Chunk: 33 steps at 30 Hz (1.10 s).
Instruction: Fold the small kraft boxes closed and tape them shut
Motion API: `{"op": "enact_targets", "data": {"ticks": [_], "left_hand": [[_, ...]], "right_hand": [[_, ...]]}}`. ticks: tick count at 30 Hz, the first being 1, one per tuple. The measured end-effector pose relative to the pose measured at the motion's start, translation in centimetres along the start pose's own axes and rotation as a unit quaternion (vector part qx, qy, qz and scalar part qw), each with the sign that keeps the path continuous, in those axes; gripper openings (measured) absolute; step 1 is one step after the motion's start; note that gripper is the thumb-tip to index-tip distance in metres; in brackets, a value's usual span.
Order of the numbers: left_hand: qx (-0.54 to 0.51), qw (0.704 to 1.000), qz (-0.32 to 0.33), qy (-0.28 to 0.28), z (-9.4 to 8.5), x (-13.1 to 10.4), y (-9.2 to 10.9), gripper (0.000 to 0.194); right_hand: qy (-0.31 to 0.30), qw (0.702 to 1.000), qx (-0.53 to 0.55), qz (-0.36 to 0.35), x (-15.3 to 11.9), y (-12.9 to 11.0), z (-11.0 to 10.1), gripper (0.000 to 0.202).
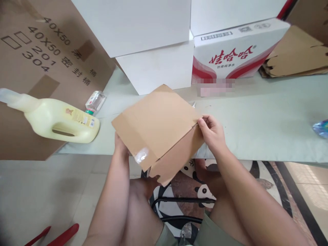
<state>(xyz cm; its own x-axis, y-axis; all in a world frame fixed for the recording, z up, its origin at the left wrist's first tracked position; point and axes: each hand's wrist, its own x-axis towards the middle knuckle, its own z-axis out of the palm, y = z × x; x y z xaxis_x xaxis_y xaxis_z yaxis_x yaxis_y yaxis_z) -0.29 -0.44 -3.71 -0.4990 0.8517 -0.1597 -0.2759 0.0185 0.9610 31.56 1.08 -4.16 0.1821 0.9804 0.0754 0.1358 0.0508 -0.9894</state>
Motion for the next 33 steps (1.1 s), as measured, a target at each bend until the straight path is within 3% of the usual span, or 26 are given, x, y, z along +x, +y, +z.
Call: {"op": "enact_targets", "data": {"ticks": [3, 5, 9, 12, 15, 20, 23, 25, 28, 33], "left_hand": [[-0.087, 0.994, -0.058, -0.015, 0.3, -0.2, 0.7, 0.027], [-0.123, 0.990, -0.059, -0.021, 0.4, -0.1, 0.9, 0.020], [-0.144, 0.987, -0.072, -0.028, 0.8, 0.3, 0.9, 0.015], [-0.161, 0.983, -0.065, -0.061, 1.4, 0.2, 0.9, 0.017], [-0.145, 0.984, -0.057, -0.081, 2.0, 0.1, 1.0, 0.016], [-0.137, 0.981, -0.092, -0.097, 2.1, -0.2, 1.5, 0.017], [-0.130, 0.982, -0.113, -0.082, 2.1, -0.4, 1.8, 0.017], [-0.123, 0.982, -0.128, -0.068, 2.3, -0.5, 1.9, 0.017], [-0.123, 0.981, -0.139, -0.056, 2.8, -0.5, 2.0, 0.017], [-0.133, 0.979, -0.151, -0.042, 3.3, -0.2, 2.1, 0.018]], "right_hand": [[0.031, 0.998, -0.061, 0.007, 0.6, 0.5, 0.0, 0.054], [0.001, 0.998, -0.025, 0.050, 0.7, 0.9, 0.2, 0.065], [-0.124, 0.974, 0.122, 0.145, 0.2, 0.7, 1.0, 0.052], [-0.102, 0.973, 0.153, 0.142, 0.0, -0.2, 0.4, 0.042], [-0.018, 0.979, 0.156, 0.130, -0.4, -1.5, -3.1, 0.038], [0.206, 0.972, 0.108, 0.033, -2.1, -5.5, -13.8, 0.039], [0.375, 0.927, -0.005, 0.015, -2.0, -8.4, -19.1, 0.028], [0.452, 0.889, -0.072, 0.004, -0.6, -9.9, -21.3, 0.024], [0.434, 0.895, -0.097, 0.019, 3.4, -11.5, -22.6, 0.017], [0.289, 0.942, -0.071, 0.155, 10.0, -11.4, -21.5, 0.019]]}}
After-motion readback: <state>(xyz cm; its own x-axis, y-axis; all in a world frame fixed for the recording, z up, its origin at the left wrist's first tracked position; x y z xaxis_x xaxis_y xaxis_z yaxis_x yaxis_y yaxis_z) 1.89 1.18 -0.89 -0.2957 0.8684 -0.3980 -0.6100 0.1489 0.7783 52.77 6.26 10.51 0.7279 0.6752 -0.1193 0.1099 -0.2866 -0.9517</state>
